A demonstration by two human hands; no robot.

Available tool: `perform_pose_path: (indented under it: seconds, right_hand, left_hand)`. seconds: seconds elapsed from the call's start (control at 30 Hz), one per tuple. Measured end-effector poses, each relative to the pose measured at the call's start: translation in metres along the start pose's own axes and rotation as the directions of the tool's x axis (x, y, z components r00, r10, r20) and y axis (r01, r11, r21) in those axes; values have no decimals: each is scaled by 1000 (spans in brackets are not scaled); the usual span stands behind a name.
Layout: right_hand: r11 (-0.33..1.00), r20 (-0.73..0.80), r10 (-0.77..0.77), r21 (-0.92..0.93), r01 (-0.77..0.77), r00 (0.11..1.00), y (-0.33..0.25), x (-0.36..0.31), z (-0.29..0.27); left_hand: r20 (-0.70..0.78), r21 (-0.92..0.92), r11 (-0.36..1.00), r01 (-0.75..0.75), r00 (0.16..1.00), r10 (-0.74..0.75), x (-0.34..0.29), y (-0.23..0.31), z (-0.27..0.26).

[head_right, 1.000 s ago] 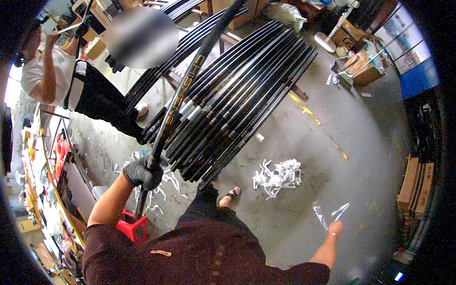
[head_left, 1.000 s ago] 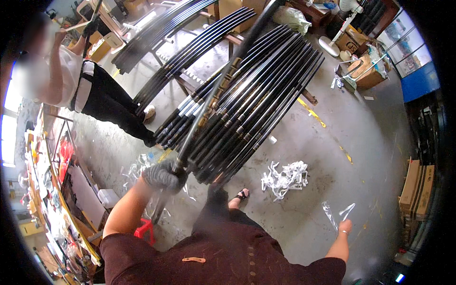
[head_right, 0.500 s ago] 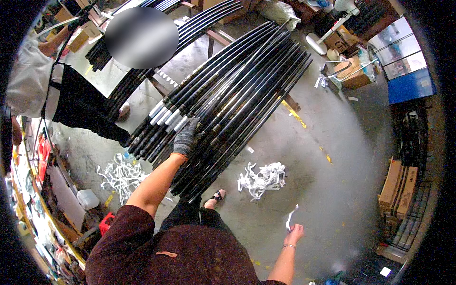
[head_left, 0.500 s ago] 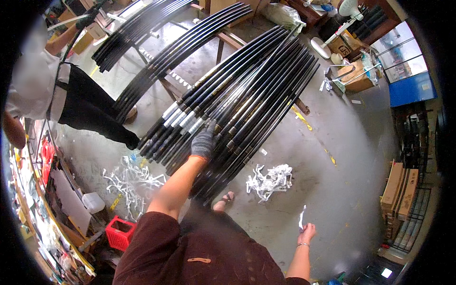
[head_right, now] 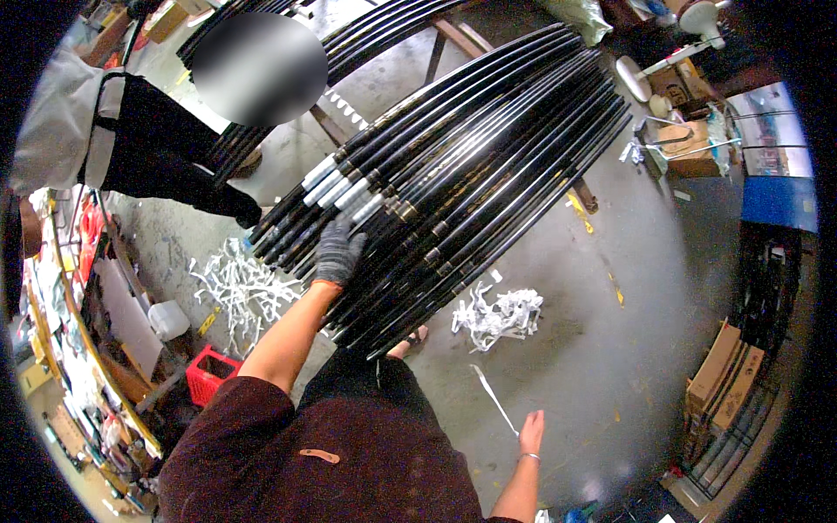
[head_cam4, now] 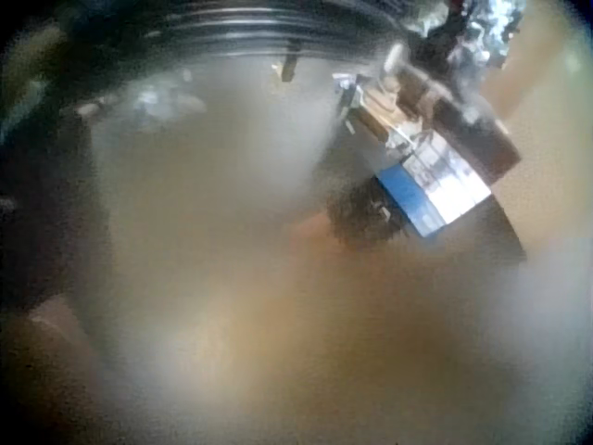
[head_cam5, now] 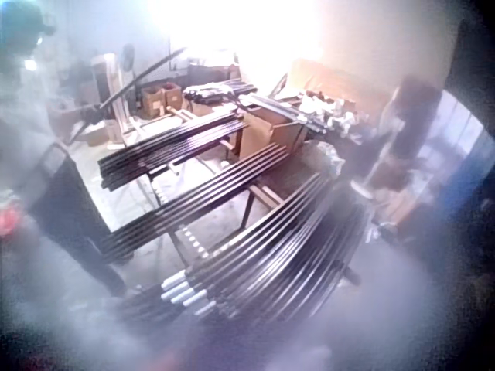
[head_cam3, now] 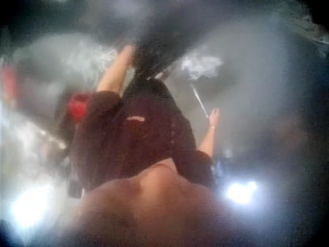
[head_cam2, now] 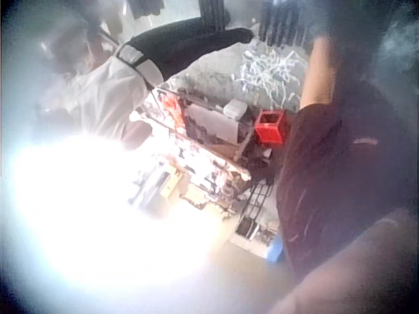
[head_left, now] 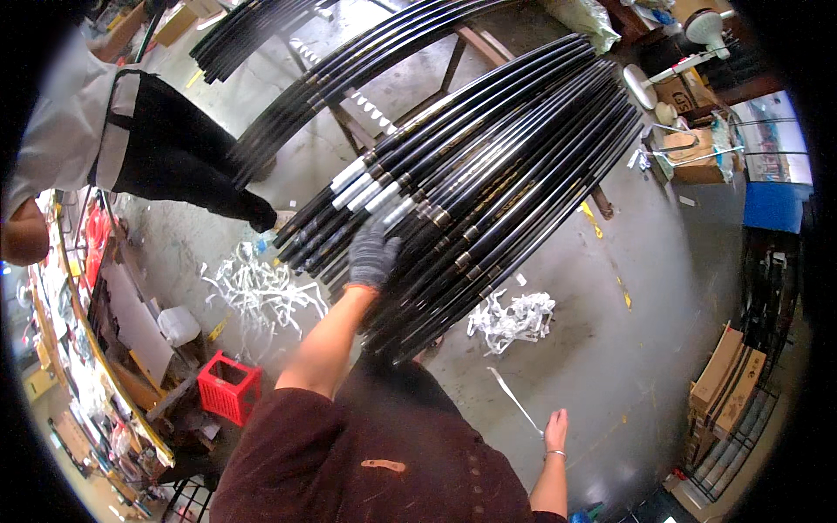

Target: The person applies pieces of tape to long metal poles, wrapping the tape around the shaft near the handle or end, and then places each pole back onto a rack with other poles.

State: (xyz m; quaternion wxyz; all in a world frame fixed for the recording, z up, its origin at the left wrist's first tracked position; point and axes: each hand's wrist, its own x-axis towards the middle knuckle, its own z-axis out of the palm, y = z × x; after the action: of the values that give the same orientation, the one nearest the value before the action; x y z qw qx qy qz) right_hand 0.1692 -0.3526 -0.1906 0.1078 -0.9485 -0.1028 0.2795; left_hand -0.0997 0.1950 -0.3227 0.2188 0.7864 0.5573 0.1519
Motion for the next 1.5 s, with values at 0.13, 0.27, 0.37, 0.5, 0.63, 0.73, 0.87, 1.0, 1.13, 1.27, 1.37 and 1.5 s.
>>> perform_pose_path:
  seconds: [0.13, 0.27, 0.37, 0.5, 0.63, 0.73, 0.87, 1.0, 1.13, 1.27, 1.37, 1.5]
  right_hand:
    - [998, 111, 60, 11, -61, 992, 4, 14, 16]
    - [998, 112, 57, -22, -55, 992, -30, 14, 26]
    - [997, 135, 67, -32, -64, 989, -50, 23, 20]
    - [994, 121, 79, -90, -68, 989, -62, 30, 11]
    - [998, 82, -25, -57, 30, 996, -23, 32, 24]
    - [1000, 216, -11, 5, 10, 976, -6, 37, 40]
    - [992, 274, -105, 94, 82, 956, -10, 26, 56]
    - [973, 183, -221, 103, 205, 958, 8, 30, 71]
    - [940, 288, -107, 341, 2, 952, 20, 42, 67]
    - [900, 300, -70, 430, -70, 951, 22, 45, 55]
    - [876, 171, -213, 469, 111, 962, 10, 51, 43]
    - [683, -23, -411, 655, 325, 911, -30, 44, 6]
  left_hand:
    - [32, 90, 964, 250, 967, -254, -42, -58, -56]
    - [95, -192, 733, 653, 755, -649, -72, -108, -53]
    - [365, -436, 357, 826, 525, -769, -88, -158, -2]
    - [486, -639, 118, 760, 518, -704, -84, -132, -19]
    - [385, -507, 430, 747, 642, -663, -90, -136, -46]
    - [325, -498, 794, 348, 924, -201, -77, -112, -103]
    - [664, -212, 934, 289, 744, -80, -30, -40, -167]
    - [735, -429, 772, 468, 678, -3, -27, 7, -183]
    - [743, -543, 654, 527, 664, 83, -57, 13, -207]
    - [747, -590, 543, 597, 659, 88, -98, 46, -230]
    - [685, -684, 469, 559, 713, 149, -119, 94, -224]
    - [553, -815, 465, 344, 700, 451, -125, 184, -220]
